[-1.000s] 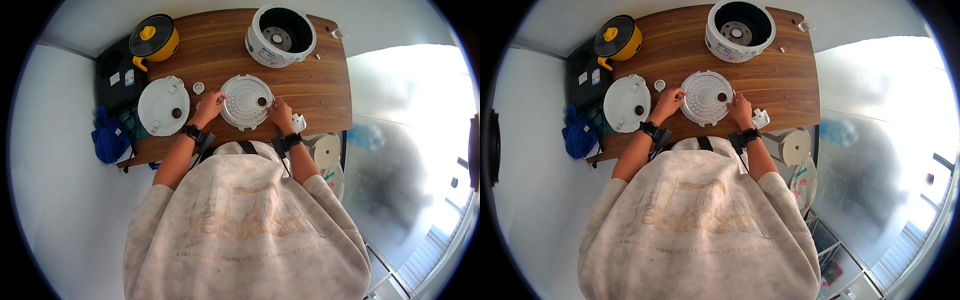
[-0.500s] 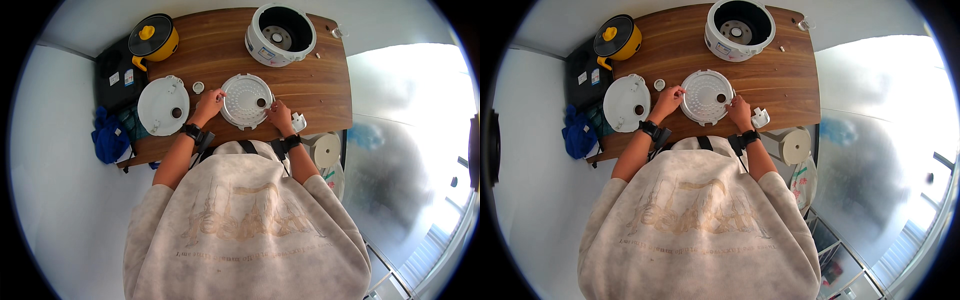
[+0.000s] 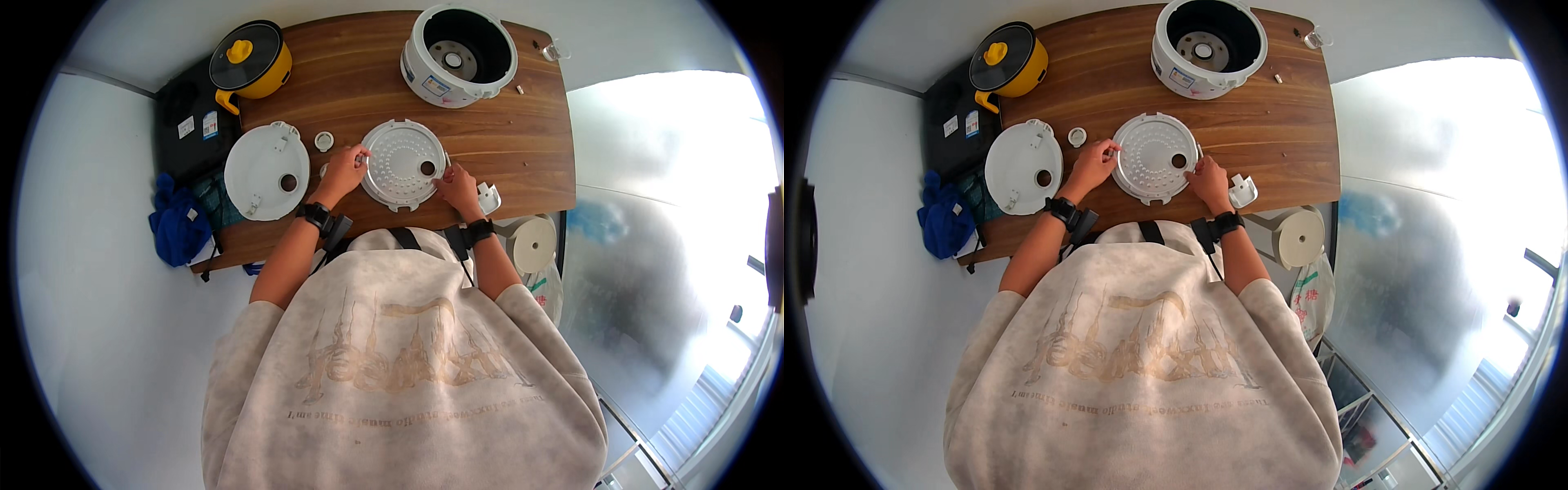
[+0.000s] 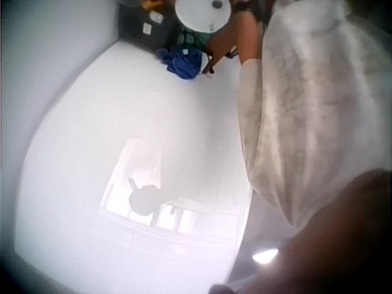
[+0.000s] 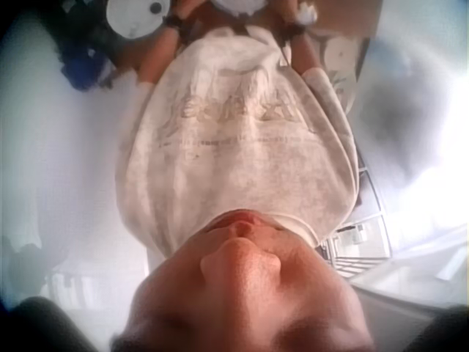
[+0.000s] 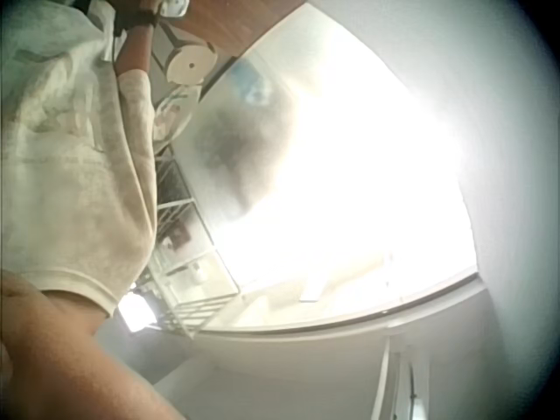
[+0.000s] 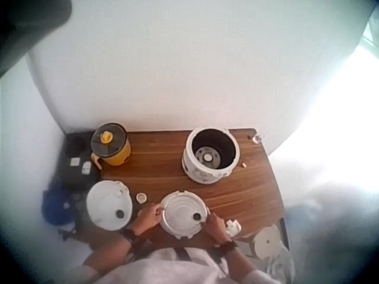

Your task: The person assembles a white plastic appliance lid by inserting a rubber gasket into a circular frame and then attaching a perforated inner plate using a screwdriver. The person tightens screws to secure the components together on a wooden table.

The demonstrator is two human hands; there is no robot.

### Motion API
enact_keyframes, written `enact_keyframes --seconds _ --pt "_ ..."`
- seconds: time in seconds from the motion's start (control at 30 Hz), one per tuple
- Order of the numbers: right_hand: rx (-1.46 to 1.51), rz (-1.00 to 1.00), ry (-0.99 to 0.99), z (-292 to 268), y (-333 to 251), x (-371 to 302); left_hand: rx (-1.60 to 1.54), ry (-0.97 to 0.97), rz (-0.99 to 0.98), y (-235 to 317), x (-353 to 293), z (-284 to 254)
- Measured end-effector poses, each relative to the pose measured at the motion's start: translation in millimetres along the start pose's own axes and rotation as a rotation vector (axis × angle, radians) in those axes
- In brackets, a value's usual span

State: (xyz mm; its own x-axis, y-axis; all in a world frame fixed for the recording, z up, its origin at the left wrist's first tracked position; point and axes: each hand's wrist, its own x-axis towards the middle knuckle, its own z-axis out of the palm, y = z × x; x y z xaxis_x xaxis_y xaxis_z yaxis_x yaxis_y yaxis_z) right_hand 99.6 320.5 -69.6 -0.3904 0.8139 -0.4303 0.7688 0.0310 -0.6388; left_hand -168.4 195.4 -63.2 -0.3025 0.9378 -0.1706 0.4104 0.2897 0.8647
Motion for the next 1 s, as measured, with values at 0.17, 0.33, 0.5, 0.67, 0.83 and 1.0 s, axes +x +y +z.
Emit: enact_keyframes --seconds 0.17,0.33,0.5,0.67,0.83,1.0 --pt "-0.021 -0.027 0.002 -1.2 -1.6 -3.5 0.047 0.000 0.002 2.8 -2.1 -2.3" --pt "-0.070 -0.042 -0.006 -2.0 -3.1 -4.7 -0.005 -0.004 0.005 -0.5 -1.6 -2.7" --pt "0.119 0.052 -0.069 0.3 -2.4 -2.5 0.017 -0.035 -0.030 -6.9 2.0 -2.2" --pt "0.161 0.112 -0.128 -4.7 -13.9 -6.7 -0.027 0.018 -0.019 -3.4 1.0 -0.8" --pt "0.183 0.087 -0.114 0.1 -9.5 -8.9 -0.025 0.017 0.001 2.1 2.3 -3.8" --pt "0.114 0.073 -0.114 -0.1 -9.3 -7.7 0.016 -0.009 0.004 0.2 1.2 -4.3"
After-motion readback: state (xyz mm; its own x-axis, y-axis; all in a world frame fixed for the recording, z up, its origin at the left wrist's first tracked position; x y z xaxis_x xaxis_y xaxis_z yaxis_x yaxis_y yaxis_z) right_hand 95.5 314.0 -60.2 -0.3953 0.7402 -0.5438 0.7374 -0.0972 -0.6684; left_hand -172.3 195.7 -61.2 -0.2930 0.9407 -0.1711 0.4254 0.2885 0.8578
